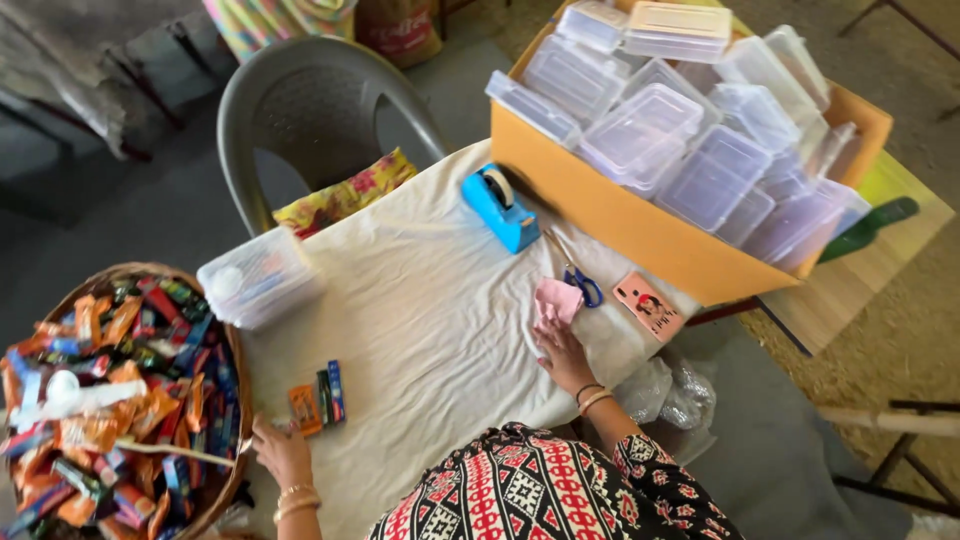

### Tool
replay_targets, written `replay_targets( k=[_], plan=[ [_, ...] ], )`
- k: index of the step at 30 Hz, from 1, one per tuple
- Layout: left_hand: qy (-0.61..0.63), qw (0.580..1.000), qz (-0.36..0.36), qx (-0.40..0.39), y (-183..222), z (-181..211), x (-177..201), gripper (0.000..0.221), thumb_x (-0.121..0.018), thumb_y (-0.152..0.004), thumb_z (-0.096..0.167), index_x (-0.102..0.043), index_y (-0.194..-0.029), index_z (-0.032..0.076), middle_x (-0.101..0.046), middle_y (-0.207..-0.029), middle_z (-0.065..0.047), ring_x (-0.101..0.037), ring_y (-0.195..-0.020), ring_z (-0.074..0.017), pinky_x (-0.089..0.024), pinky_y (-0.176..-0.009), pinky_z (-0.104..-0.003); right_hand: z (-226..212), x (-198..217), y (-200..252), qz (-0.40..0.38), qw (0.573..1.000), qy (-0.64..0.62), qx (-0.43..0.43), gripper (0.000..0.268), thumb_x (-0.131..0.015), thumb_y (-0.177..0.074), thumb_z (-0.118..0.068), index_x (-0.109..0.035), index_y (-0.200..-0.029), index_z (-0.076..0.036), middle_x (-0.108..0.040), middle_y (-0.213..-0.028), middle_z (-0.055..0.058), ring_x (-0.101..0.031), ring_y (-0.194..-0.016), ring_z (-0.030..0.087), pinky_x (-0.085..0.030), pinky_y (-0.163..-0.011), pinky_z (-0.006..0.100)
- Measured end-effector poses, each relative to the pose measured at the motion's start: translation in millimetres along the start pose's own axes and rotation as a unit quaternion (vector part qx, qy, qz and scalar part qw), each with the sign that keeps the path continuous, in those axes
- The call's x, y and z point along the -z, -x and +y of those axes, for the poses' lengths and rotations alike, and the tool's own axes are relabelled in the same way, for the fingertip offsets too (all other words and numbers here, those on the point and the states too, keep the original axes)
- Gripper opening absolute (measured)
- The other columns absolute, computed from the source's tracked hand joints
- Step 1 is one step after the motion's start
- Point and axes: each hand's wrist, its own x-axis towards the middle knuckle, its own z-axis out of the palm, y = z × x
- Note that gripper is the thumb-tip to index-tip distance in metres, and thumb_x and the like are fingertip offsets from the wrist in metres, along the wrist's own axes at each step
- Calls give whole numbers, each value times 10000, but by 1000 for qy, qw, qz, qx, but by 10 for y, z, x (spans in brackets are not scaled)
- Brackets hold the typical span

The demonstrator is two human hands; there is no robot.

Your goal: The person places wrapped candy bars from a basket into a small clear plastic container, closes its lid, and wraps the container with bubble wrap, securing it with tape from a desk tape dispenser. They repeat the packing with additional candy bars and handle stacked plastic containers on the table.

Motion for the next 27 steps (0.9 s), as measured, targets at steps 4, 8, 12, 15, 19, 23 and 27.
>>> replay_targets(
  k=[4,8,12,15,19,23,27],
  plan=[
    [-87,995,-2,-40,207,337,118,698,-728,-912,247,-376,-1500,117,-527,-1424,-230,-403,-1410,-453,-369,-1050,-646,29,30,138,7,1000,3,-25,674,-801,-767,-160,-549,-1391,-208,-424,-1516,120,-367,-1434,387,-344,-1144,502],
    [-175,984,-10,-24,307,672,181,827,-795,-808,268,-401,-1529,175,-364,-1541,-228,-217,-1418,-450,-340,-1071,-600,-7,210,217,21,998,-38,-37,683,-776,-791,-119,-545,-1428,-200,-348,-1563,135,-367,-1420,371,-346,-1158,496],
    [-141,984,-12,-109,273,1351,215,647,-804,-799,247,-565,-1391,140,-425,-1535,-146,-280,-1415,-432,-344,-1069,-570,-11,368,241,23,997,-71,-17,661,-734,-816,-75,-516,-1427,-201,-319,-1627,133,-367,-1458,346,-385,-1176,448],
    [-13,956,0,-292,212,2204,212,391,-762,-839,159,-659,-1211,100,-590,-1292,-141,-499,-1261,-360,-366,-1117,-520,120,418,223,22,998,-27,54,726,-726,-814,-40,-436,-1464,-183,-352,-1586,126,-367,-1467,367,-335,-1197,499],
    [101,924,-71,-361,381,3734,210,261,-720,-872,72,-655,-1125,69,-643,-1173,-156,-567,-1143,-363,-444,-1009,-482,320,450,234,-55,987,-140,-62,756,-723,-884,-83,-338,-1526,-188,-361,-1544,159,-402,-1414,356,-400,-1148,433],
    [176,835,-132,-504,532,5024,-103,348,-735,-871,83,-614,-1193,32,-599,-1236,-197,-527,-1231,-422,-457,-1062,-484,488,453,222,-51,983,-170,-46,720,-696,-904,-102,-350,-1533,-150,-470,-1480,151,-473,-1387,321,-417,-1174,403],
    [148,783,-186,-575,736,6238,-349,694,-810,-804,280,-500,-1360,4,-470,-1419,-291,-355,-1406,-527,-346,-1158,-554,620,405,230,-18,984,-178,20,689,-723,-897,-77,-388,-1499,-100,-503,-1445,182,-471,-1365,356,-397,-1151,442]
  ],
)
